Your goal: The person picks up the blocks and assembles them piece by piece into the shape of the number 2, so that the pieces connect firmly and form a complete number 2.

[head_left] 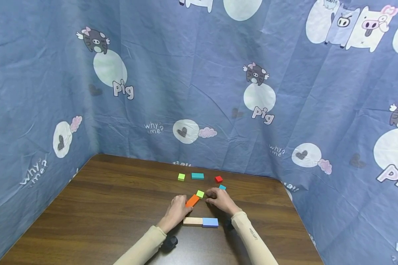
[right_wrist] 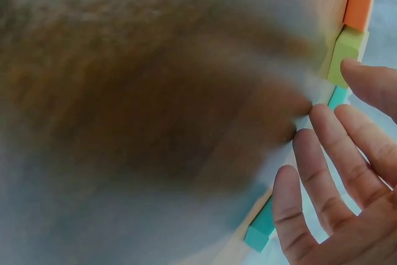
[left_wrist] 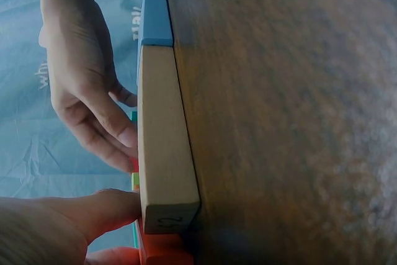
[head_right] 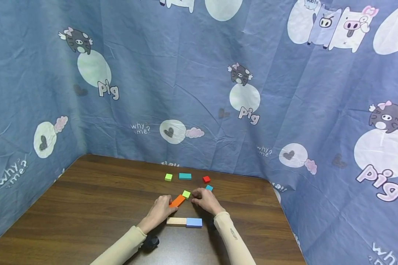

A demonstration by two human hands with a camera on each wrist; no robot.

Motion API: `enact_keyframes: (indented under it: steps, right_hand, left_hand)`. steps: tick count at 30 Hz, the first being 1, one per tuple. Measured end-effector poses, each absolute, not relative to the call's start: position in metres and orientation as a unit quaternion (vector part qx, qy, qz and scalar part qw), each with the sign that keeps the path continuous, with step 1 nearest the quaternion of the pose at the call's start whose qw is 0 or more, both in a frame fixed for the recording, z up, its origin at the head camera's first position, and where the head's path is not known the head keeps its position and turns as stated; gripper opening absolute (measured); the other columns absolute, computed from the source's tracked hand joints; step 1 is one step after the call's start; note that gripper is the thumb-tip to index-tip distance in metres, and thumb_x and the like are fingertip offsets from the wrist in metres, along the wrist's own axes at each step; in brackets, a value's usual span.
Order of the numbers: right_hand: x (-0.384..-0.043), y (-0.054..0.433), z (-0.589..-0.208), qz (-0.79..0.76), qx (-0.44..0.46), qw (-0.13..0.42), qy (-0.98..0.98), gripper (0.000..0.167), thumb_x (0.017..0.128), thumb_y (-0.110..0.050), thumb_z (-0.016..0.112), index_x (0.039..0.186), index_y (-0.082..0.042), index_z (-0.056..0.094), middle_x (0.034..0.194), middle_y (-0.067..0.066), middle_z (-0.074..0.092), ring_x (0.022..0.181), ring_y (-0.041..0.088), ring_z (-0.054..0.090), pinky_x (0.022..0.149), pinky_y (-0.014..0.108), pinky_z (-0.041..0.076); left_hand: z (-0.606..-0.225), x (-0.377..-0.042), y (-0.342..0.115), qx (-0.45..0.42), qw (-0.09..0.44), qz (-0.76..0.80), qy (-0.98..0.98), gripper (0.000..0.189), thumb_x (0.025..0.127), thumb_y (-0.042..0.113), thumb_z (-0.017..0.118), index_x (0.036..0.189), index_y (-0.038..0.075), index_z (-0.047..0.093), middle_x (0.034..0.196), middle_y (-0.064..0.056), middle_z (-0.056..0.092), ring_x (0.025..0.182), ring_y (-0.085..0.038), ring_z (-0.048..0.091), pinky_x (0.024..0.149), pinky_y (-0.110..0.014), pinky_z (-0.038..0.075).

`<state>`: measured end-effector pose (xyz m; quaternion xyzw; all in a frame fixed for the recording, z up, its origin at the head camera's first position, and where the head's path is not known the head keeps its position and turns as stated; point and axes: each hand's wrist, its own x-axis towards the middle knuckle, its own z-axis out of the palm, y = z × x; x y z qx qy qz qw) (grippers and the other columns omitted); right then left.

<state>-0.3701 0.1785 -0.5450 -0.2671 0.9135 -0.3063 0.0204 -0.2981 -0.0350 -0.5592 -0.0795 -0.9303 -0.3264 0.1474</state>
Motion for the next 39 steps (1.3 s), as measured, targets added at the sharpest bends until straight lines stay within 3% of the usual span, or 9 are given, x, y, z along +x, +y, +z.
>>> enact_keyframes:
  steps: [13, 29, 39]
  right_hand:
    - [-0.365, 0.196, -0.552, -0.346, -0.234, 0.015, 0.908, 0.021, 0.088, -0.019, 0.07, 0.107, -0.01, 0.07, 0.102, 0.001, 0.073, 0.092, 0.013, 0.067, 0.079, 0.027, 0.052]
    - [-0.359, 0.221, -0.555, -0.399, -0.19, 0.016, 0.897, 0.025, 0.088, -0.021, 0.07, 0.108, -0.007, 0.07, 0.102, 0.005, 0.072, 0.089, 0.013, 0.066, 0.074, 0.025, 0.05]
    - [-0.361, 0.227, -0.553, -0.405, -0.157, 0.005, 0.901, 0.024, 0.087, -0.024, 0.071, 0.106, -0.01, 0.07, 0.1, 0.002, 0.072, 0.092, 0.015, 0.066, 0.078, 0.031, 0.051]
  left_hand:
    - [-0.56, -0.297, -0.036, -0.081, 0.152, -0.321, -0.931, 0.028, 0.071, 0.017, 0.084, 0.073, 0.003, 0.059, 0.065, -0.002, 0.056, 0.058, -0.014, 0.049, 0.052, -0.03, 0.04]
    - [-0.56, -0.296, -0.035, -0.075, 0.138, -0.331, -0.93, 0.028, 0.071, 0.017, 0.084, 0.073, 0.003, 0.061, 0.066, -0.003, 0.056, 0.059, -0.013, 0.046, 0.052, -0.029, 0.04]
    - [-0.559, -0.3, -0.035, -0.067, 0.143, -0.331, -0.93, 0.029, 0.07, 0.018, 0.085, 0.071, 0.004, 0.059, 0.064, -0.001, 0.055, 0.057, -0.013, 0.049, 0.051, -0.029, 0.04]
